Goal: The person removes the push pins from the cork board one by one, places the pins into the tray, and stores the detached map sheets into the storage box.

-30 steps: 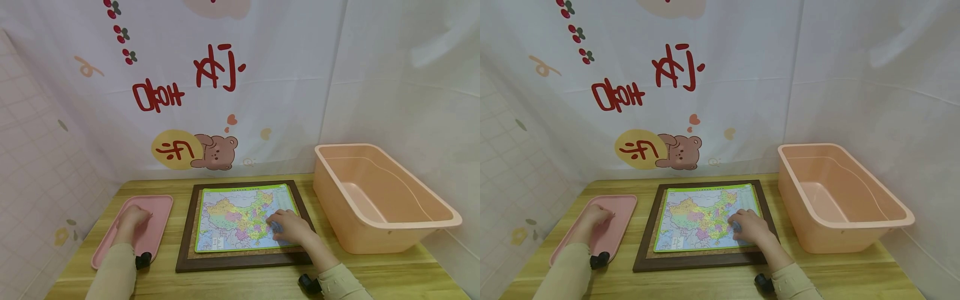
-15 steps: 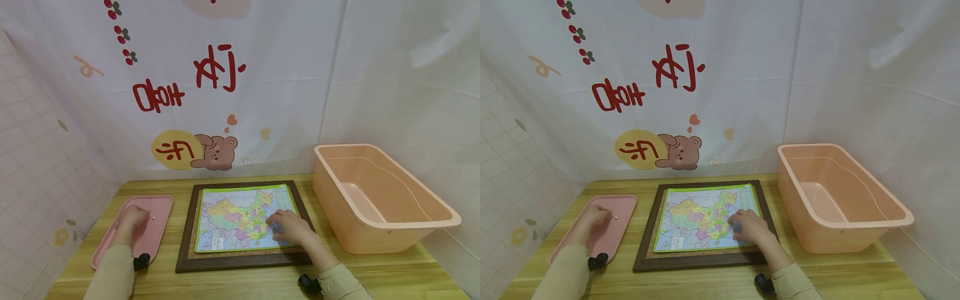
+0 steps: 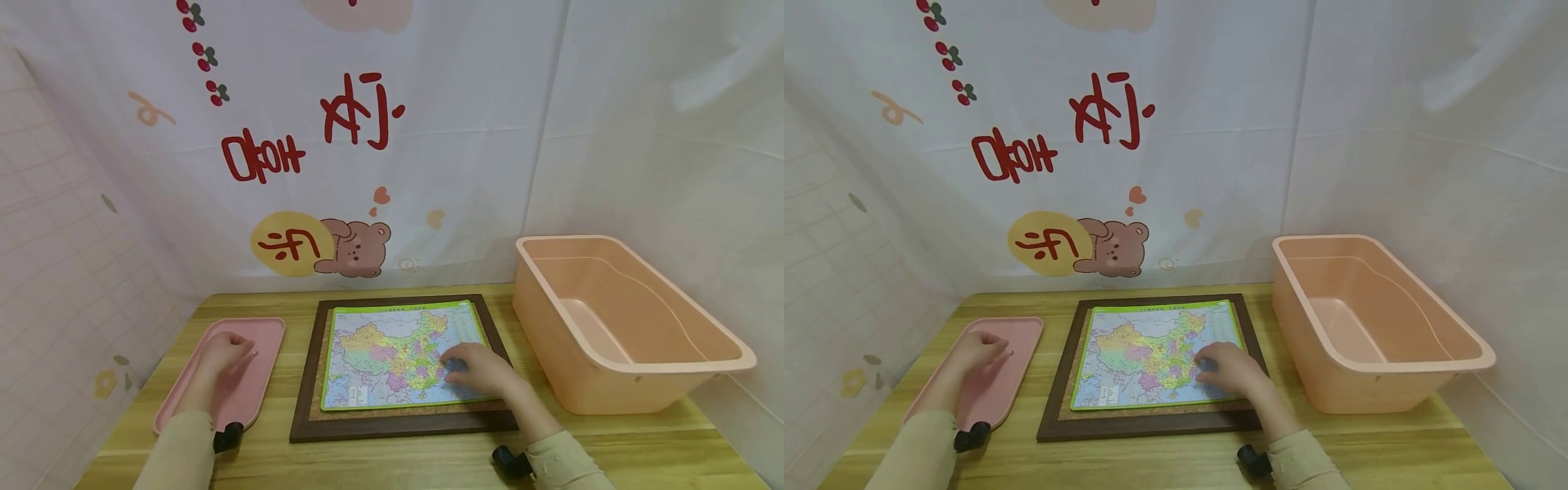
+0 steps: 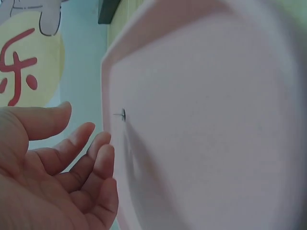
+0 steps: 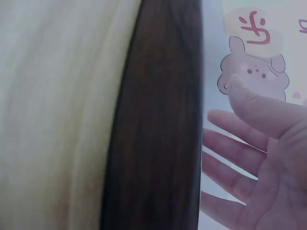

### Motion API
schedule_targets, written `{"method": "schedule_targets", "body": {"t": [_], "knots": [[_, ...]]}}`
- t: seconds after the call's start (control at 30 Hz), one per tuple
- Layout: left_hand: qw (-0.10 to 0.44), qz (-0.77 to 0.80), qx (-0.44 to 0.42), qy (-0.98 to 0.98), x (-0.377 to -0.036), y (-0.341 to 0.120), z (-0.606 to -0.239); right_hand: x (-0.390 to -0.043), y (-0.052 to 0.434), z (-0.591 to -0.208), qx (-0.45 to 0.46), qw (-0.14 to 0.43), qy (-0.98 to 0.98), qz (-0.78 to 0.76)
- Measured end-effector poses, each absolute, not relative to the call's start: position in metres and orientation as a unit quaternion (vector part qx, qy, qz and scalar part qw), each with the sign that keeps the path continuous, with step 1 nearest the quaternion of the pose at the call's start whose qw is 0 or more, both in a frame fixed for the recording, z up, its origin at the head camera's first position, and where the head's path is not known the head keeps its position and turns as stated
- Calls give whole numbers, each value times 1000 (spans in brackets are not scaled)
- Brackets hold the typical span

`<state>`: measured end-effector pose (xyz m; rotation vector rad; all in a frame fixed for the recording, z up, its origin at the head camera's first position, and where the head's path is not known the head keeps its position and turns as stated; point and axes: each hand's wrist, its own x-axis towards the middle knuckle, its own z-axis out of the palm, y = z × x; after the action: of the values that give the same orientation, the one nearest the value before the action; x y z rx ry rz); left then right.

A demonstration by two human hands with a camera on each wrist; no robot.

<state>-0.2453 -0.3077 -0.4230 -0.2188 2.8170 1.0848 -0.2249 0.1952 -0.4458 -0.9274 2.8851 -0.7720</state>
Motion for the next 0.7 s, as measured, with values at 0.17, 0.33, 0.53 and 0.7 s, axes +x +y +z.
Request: {"method": "schedule_targets", "body": {"t": [0.17,0.33,0.53,0.7], "knots": [[46,368,-53,927,-241,-299,-423,-225,198,-446,-276,5,923,-269],[17,372,-16,928,-237,-288,-424,-226,198,-447,-241,-7,921,-306],[13,382,10,924,-233,-275,-421,-227,200,-446,-201,-54,924,-320],[6,395,17,919,-228,-265,-420,-230,205,-443,-183,-85,924,-324]]}}
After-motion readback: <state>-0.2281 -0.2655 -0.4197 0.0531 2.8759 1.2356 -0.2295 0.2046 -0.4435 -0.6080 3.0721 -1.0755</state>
